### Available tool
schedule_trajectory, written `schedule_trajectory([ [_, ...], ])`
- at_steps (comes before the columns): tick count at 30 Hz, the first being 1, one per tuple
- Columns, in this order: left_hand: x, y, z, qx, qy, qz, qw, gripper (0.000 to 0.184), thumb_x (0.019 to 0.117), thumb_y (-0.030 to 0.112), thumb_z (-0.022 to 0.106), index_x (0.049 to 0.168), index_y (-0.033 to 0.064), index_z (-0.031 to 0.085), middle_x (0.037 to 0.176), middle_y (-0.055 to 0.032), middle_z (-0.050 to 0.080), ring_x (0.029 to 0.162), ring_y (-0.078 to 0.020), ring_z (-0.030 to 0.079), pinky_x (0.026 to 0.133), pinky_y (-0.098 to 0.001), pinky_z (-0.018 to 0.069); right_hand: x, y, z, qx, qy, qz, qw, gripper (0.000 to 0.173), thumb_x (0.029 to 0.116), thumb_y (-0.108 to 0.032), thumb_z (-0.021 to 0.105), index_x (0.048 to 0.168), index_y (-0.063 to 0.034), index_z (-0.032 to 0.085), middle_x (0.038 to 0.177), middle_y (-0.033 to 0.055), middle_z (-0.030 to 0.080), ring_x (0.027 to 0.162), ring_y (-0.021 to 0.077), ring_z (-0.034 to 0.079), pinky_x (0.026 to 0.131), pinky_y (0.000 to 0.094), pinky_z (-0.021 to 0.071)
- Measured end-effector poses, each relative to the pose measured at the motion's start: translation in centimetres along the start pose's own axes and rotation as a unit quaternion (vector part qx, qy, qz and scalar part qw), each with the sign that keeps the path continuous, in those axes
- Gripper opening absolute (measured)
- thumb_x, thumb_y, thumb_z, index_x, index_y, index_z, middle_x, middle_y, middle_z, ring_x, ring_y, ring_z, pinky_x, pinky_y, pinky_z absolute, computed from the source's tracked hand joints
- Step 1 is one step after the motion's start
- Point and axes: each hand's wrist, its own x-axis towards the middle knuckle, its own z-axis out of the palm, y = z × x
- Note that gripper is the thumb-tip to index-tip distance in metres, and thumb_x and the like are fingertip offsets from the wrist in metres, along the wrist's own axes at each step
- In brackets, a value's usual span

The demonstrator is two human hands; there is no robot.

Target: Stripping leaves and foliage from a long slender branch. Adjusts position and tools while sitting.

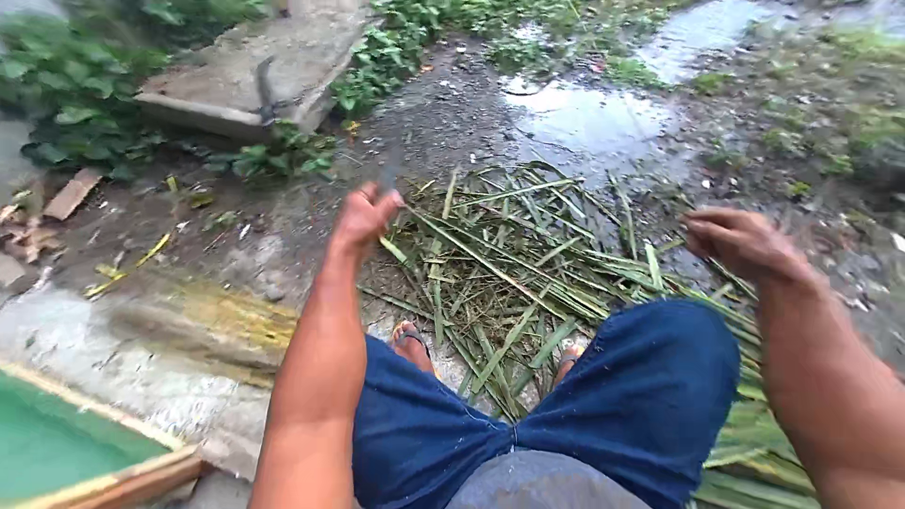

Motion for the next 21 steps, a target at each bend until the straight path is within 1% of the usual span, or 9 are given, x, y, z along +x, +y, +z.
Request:
schedule_trajectory([
  [1, 0.0, -0.1, 3.0, 0.131, -0.119, -0.001, 0.984, 0.046, 0.0954, 0.016, 0.073, 0.135, -0.0013, 0.058, 0.106, -0.0221, 0.068, 0.09, -0.0328, 0.067, 0.083, -0.0534, 0.0562, 0.8, -1.5, 2.0, 0.033, 0.0, -0.019, 0.999, 0.023, 0.1028, -0.012, 0.054, 0.12, 0.0013, 0.063, 0.083, 0.0025, 0.063, 0.064, 0.0078, 0.059, 0.065, 0.0302, 0.056],
  [3, -0.8, -1.3, 9.3, 0.376, -0.299, 0.021, 0.877, 0.059, 0.079, 0.024, 0.089, 0.131, 0.0092, 0.067, 0.114, -0.0249, 0.07, 0.108, -0.0458, 0.066, 0.092, -0.0722, 0.0483, 2.3, -4.5, 5.5, 0.075, -0.023, -0.051, 0.996, 0.023, 0.1024, -0.014, 0.055, 0.118, -0.001, 0.065, 0.078, -0.0002, 0.063, 0.06, 0.0067, 0.058, 0.06, 0.0278, 0.0544],
  [5, -2.2, -1.6, 13.6, 0.492, -0.419, 0.018, 0.763, 0.069, 0.075, 0.034, 0.091, 0.137, 0.0181, 0.064, 0.119, -0.0233, 0.069, 0.113, -0.0486, 0.063, 0.091, -0.0768, 0.0443, 3.3, -6.9, 8.3, 0.119, -0.059, -0.077, 0.988, 0.022, 0.1025, -0.014, 0.055, 0.119, -0.002, 0.065, 0.074, -0.0021, 0.062, 0.055, 0.0057, 0.055, 0.053, 0.0252, 0.0516],
  [7, -2.8, -0.7, 14.6, 0.516, -0.45, 0.015, 0.729, 0.072, 0.0784, 0.044, 0.087, 0.14, 0.0173, 0.06, 0.122, -0.0225, 0.068, 0.116, -0.047, 0.062, 0.093, -0.0748, 0.0442, 3.7, -8.3, 10.3, 0.17, -0.091, -0.086, 0.977, 0.02, 0.1023, -0.012, 0.055, 0.117, -0.0025, 0.065, 0.071, -0.0026, 0.06, 0.052, 0.0052, 0.052, 0.05, 0.0233, 0.0489],
  [13, -0.2, 3.1, 7.9, 0.365, -0.191, 0.037, 0.911, 0.04, 0.1048, 0.042, 0.056, 0.127, 0.0103, 0.067, 0.108, -0.0266, 0.07, 0.102, -0.0495, 0.067, 0.085, -0.0755, 0.0479, 4.0, -7.6, 13.6, 0.256, -0.128, -0.068, 0.956, 0.015, 0.1028, -0.008, 0.054, 0.111, -0.0025, 0.065, 0.067, -0.0021, 0.058, 0.048, 0.0035, 0.049, 0.045, 0.0187, 0.0436],
  [14, 0.0, 3.4, 7.2, 0.29, -0.153, 0.047, 0.943, 0.038, 0.1067, 0.037, 0.055, 0.125, 0.0067, 0.067, 0.103, -0.0244, 0.07, 0.095, -0.0437, 0.068, 0.084, -0.069, 0.0512, 4.1, -7.5, 14.0, 0.257, -0.136, -0.07, 0.954, 0.014, 0.1024, -0.008, 0.054, 0.11, -0.0031, 0.065, 0.069, -0.0021, 0.059, 0.049, 0.0035, 0.049, 0.046, 0.0187, 0.0437],
  [16, -0.3, 4.1, 6.9, 0.081, -0.1, 0.063, 0.99, 0.03, 0.1084, 0.028, 0.052, 0.121, 0.0025, 0.062, 0.086, -0.0099, 0.063, 0.068, -0.0195, 0.062, 0.064, -0.04, 0.0559, 4.1, -7.6, 14.7, 0.253, -0.149, -0.078, 0.953, 0.014, 0.1016, -0.009, 0.055, 0.111, -0.0034, 0.065, 0.07, -0.0021, 0.059, 0.051, 0.0037, 0.048, 0.046, 0.0192, 0.0427],
  [18, -1.0, 5.0, 7.9, -0.099, -0.087, 0.072, 0.989, 0.021, 0.1078, 0.021, 0.051, 0.118, 0.0039, 0.057, 0.085, -0.0018, 0.065, 0.061, -0.0089, 0.062, 0.055, -0.0268, 0.0571, 4.1, -8.0, 15.4, 0.247, -0.156, -0.083, 0.953, 0.014, 0.1016, -0.008, 0.055, 0.11, -0.0025, 0.065, 0.069, -0.0021, 0.059, 0.05, 0.0035, 0.048, 0.046, 0.0191, 0.0428],
  [21, -2.4, 6.4, 10.3, -0.163, -0.12, 0.077, 0.976, 0.018, 0.1051, 0.015, 0.053, 0.12, 0.0043, 0.056, 0.09, -0.002, 0.07, 0.061, -0.0071, 0.063, 0.053, -0.0229, 0.0537, 3.9, -8.5, 16.5, 0.25, -0.179, -0.071, 0.949, 0.015, 0.103, -0.008, 0.054, 0.111, -0.0012, 0.065, 0.07, -0.0015, 0.059, 0.051, 0.003, 0.049, 0.046, 0.0185, 0.0425],
])
